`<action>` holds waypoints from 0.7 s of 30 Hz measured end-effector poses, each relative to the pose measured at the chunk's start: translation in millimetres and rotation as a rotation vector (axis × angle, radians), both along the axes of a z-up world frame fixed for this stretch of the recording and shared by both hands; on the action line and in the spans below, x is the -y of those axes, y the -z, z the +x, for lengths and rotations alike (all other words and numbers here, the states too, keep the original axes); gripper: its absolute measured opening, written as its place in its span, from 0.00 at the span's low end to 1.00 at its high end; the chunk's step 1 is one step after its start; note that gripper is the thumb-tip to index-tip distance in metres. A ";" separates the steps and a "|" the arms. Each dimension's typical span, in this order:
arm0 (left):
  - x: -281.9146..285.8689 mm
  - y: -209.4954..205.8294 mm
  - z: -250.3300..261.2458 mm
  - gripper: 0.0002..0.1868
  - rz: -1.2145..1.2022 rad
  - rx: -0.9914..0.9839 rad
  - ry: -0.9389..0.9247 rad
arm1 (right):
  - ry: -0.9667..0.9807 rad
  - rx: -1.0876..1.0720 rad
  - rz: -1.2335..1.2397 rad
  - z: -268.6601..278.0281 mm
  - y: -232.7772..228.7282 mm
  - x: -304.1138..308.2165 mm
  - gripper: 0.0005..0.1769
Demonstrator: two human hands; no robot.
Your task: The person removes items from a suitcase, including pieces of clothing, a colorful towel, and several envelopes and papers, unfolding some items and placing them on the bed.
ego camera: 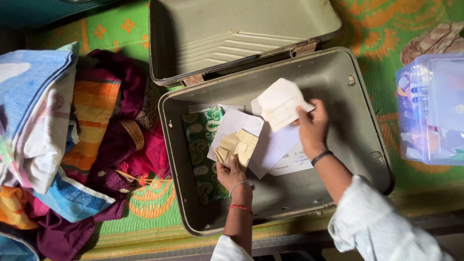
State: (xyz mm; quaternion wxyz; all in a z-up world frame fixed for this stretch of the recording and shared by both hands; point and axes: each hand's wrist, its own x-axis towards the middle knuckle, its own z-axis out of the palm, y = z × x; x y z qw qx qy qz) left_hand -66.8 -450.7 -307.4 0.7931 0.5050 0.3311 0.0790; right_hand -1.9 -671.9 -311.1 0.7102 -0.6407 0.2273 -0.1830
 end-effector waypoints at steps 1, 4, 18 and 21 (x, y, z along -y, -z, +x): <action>-0.1 -0.2 -0.5 0.14 -0.016 -0.007 -0.003 | 0.026 0.067 0.008 -4.3 -23.8 -1.0 0.12; 2.6 0.6 3.8 0.15 -0.037 -0.002 0.025 | 0.001 0.171 0.194 -5.9 -76.2 -6.2 0.12; -0.8 -10.1 3.2 0.18 -0.251 -0.004 0.091 | -0.212 -0.204 -0.212 -35.7 -59.6 -74.1 0.13; -4.2 3.8 1.1 0.15 -0.214 0.042 0.138 | -0.201 -0.133 -0.185 -39.5 -57.8 -69.1 0.15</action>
